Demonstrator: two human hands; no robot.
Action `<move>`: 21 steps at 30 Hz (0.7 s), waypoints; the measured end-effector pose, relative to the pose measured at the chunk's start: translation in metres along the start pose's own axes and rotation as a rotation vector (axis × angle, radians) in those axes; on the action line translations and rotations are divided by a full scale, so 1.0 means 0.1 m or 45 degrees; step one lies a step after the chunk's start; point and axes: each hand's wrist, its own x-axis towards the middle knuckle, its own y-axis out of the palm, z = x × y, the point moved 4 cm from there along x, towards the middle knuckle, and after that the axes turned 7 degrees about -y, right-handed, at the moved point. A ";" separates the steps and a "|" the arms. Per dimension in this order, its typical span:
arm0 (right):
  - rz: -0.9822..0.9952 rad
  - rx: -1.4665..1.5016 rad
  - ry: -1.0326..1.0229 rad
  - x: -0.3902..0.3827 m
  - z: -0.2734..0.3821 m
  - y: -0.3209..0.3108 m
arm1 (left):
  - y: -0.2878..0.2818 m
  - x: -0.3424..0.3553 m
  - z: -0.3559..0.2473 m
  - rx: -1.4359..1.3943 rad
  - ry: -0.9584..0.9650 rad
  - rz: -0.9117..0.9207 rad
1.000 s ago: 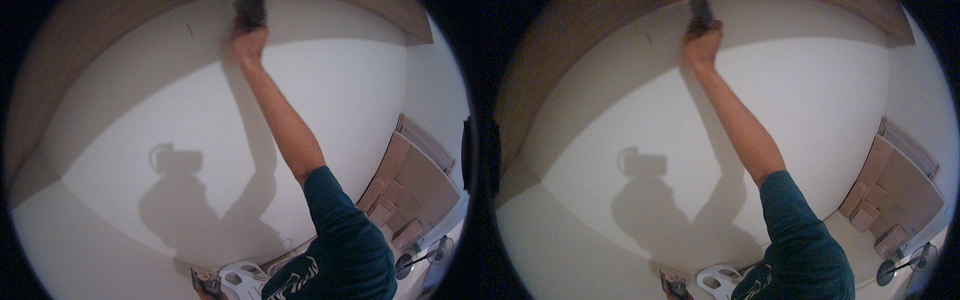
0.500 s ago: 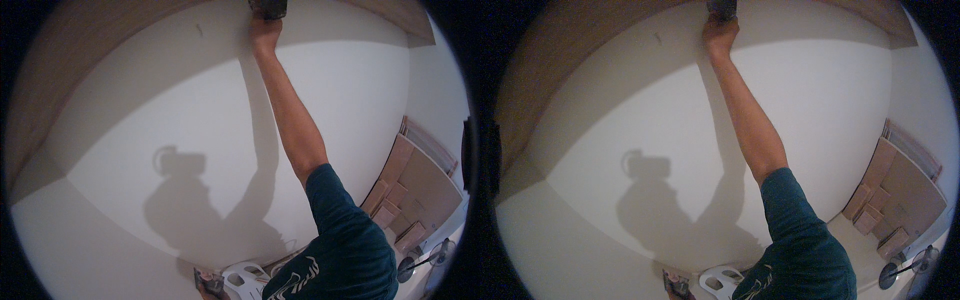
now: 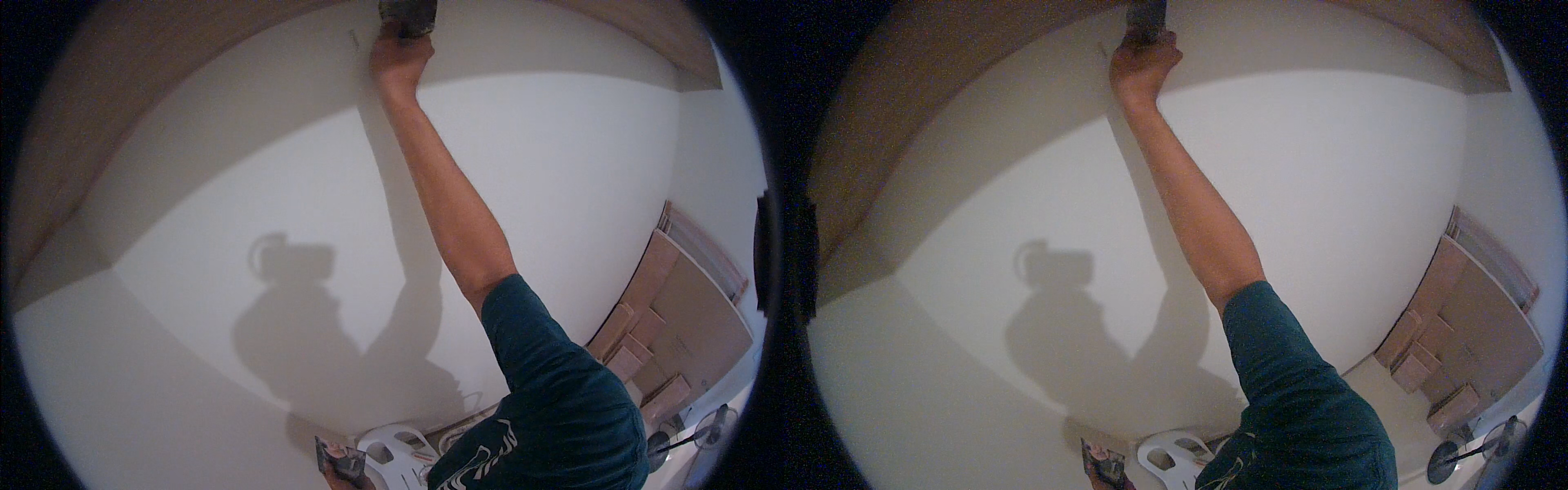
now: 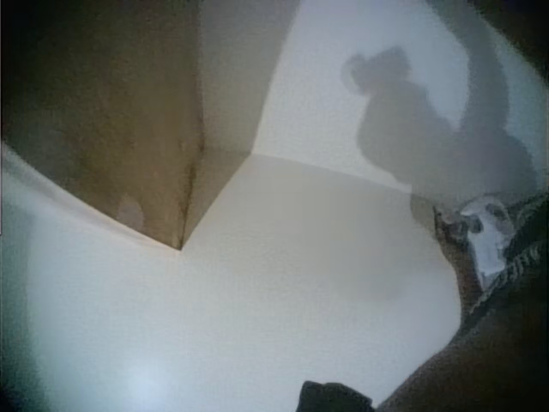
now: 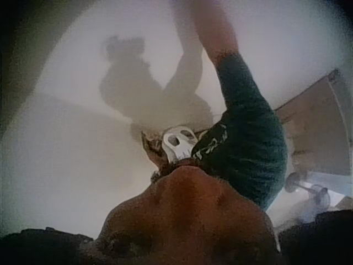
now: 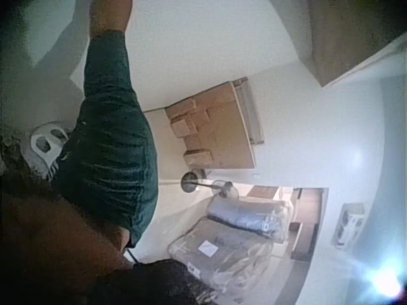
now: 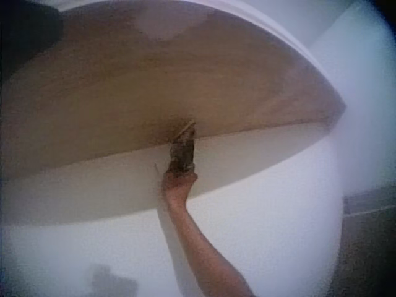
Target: The person scoops pink wall compound from a container onto a trowel and applies it to the wall near the ceiling. The person repeatedly spreads and smooths the compound along the upper wall and ceiling junction using a trowel.
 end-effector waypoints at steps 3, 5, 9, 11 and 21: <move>0.071 0.063 -0.010 -0.12 0.11 0.08 | -0.02 -0.05 0.02 0.047 0.060 0.016; 0.095 -0.023 -0.057 -0.17 0.22 0.12 | 0.11 -0.14 0.09 0.161 0.138 -0.033; 0.217 -0.011 -0.155 -0.29 0.44 -0.09 | 0.18 -0.18 0.16 0.128 0.118 -0.008; 0.206 0.127 -0.127 -0.22 0.28 -0.26 | -0.26 0.11 0.31 0.158 0.176 0.232; -0.063 0.125 -0.046 0.85 -0.51 -1.00 | -0.18 0.01 0.27 0.201 0.167 0.173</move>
